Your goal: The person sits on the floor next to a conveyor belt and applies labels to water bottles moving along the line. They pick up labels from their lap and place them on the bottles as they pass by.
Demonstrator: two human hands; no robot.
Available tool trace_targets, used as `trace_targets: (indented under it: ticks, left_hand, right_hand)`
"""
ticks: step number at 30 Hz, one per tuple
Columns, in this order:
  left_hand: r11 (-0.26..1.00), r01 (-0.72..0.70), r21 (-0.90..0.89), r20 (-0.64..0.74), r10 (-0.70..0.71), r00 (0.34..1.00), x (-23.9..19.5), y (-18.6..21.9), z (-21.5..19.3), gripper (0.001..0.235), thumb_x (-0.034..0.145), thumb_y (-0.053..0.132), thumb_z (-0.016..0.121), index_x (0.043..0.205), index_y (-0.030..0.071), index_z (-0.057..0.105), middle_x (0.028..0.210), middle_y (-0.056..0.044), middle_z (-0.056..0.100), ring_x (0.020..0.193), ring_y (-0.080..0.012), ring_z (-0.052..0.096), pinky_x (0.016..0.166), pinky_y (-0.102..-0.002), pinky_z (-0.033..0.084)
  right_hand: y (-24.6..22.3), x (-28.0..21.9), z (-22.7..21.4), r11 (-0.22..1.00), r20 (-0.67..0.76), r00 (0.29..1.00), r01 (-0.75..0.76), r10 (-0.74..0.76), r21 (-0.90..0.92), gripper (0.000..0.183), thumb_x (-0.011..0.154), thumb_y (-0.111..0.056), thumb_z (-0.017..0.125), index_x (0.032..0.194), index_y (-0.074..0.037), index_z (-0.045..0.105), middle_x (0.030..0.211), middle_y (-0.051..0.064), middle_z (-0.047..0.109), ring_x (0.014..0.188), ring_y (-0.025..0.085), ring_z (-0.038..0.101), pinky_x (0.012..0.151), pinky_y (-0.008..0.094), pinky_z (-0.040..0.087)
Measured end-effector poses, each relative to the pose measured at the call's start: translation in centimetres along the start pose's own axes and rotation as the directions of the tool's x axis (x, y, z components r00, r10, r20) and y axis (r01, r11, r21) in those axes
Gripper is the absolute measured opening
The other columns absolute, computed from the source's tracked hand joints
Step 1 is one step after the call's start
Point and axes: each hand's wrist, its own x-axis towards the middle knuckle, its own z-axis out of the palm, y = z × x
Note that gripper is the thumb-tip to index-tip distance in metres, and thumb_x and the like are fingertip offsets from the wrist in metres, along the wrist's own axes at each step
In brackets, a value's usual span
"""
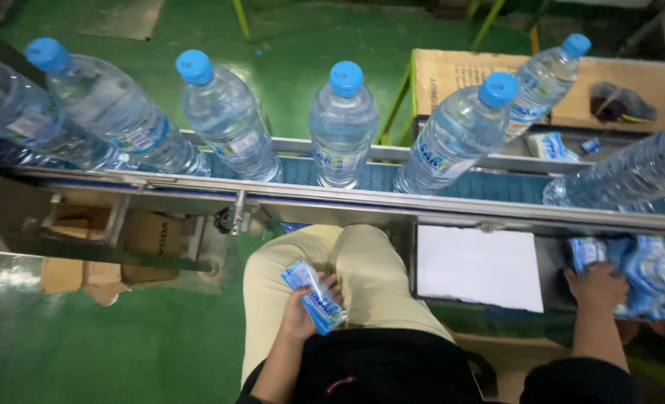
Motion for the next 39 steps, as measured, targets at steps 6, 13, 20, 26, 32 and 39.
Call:
trace_targets:
  ticks: [6,13,20,26,32,39]
  left_hand:
    - [0.999,0.001,0.043,-0.122,0.004,0.992,0.2,0.1,-0.1,0.047,0.079,0.019,0.065,0.125,0.008,0.062,0.119,-0.025,0.070,0.120,-0.0461,0.064,0.109,-0.058,0.048]
    - [0.999,0.025,0.039,-0.080,-0.022,0.997,0.4,-0.2,0.4,0.044,0.078,0.017,0.067,0.121,0.009,0.063,0.120,-0.021,0.070,0.115,-0.0414,0.065,0.103,-0.051,0.050]
    - [0.965,0.007,0.263,-0.119,0.026,0.993,-0.2,-1.1,2.7,0.039,0.090,0.015,0.056,0.127,0.008,0.062,0.119,-0.019,0.072,0.106,-0.0353,0.069,0.095,-0.048,0.052]
    - [0.888,-0.025,0.459,0.009,0.023,1.000,2.0,-6.4,8.8,0.066,0.083,0.043,0.075,0.135,0.010,0.053,0.136,-0.020,0.068,0.118,-0.0300,0.069,0.099,-0.041,0.050]
    - [0.905,-0.047,0.423,-0.148,0.120,0.982,3.4,-11.4,10.7,0.050,0.091,0.020,0.070,0.138,0.004,0.060,0.120,-0.018,0.071,0.105,-0.0296,0.071,0.094,-0.038,0.057]
    - [0.991,-0.103,0.090,-0.397,0.131,0.909,1.0,-7.6,14.4,0.051,0.090,-0.002,0.056,0.141,0.000,0.055,0.125,-0.032,0.069,0.109,-0.0425,0.068,0.100,-0.049,0.053]
  right_hand:
    - [2.1,4.3,4.1,0.997,-0.216,0.976,0.046,-0.033,0.057,0.086,0.079,-0.062,0.077,0.150,-0.017,0.058,0.139,0.026,0.066,0.126,0.049,0.058,0.095,0.067,0.034]
    - [1.0,-2.0,-3.2,0.957,-0.023,0.998,0.066,-0.062,0.284,0.093,0.085,-0.037,0.080,0.162,-0.016,0.033,0.145,0.035,0.040,0.128,0.058,0.042,0.095,0.073,0.043]
    - [3.2,-0.2,-0.8,0.748,-0.162,0.965,0.263,-0.207,0.609,0.068,0.091,-0.029,0.078,0.150,-0.001,0.058,0.110,0.025,0.070,0.097,0.044,0.066,0.080,0.055,0.048]
    - [-9.9,-24.5,-9.4,0.521,0.320,0.826,-0.037,-0.465,0.853,0.084,0.081,-0.028,0.077,0.157,-0.019,0.042,0.113,0.020,0.073,0.090,0.029,0.068,0.080,0.043,0.053]
    - [-17.9,-34.8,0.6,0.157,-0.199,0.412,0.684,-0.889,0.713,0.039,0.092,-0.035,0.066,0.126,-0.016,0.065,0.120,0.008,0.053,0.118,0.023,0.058,0.109,0.036,0.042]
    - [-18.2,-38.9,-5.4,-0.031,-0.422,0.283,0.800,-0.861,0.599,0.061,0.092,-0.049,0.065,0.139,-0.012,0.053,0.132,0.013,0.049,0.130,0.030,0.046,0.111,0.044,0.035]
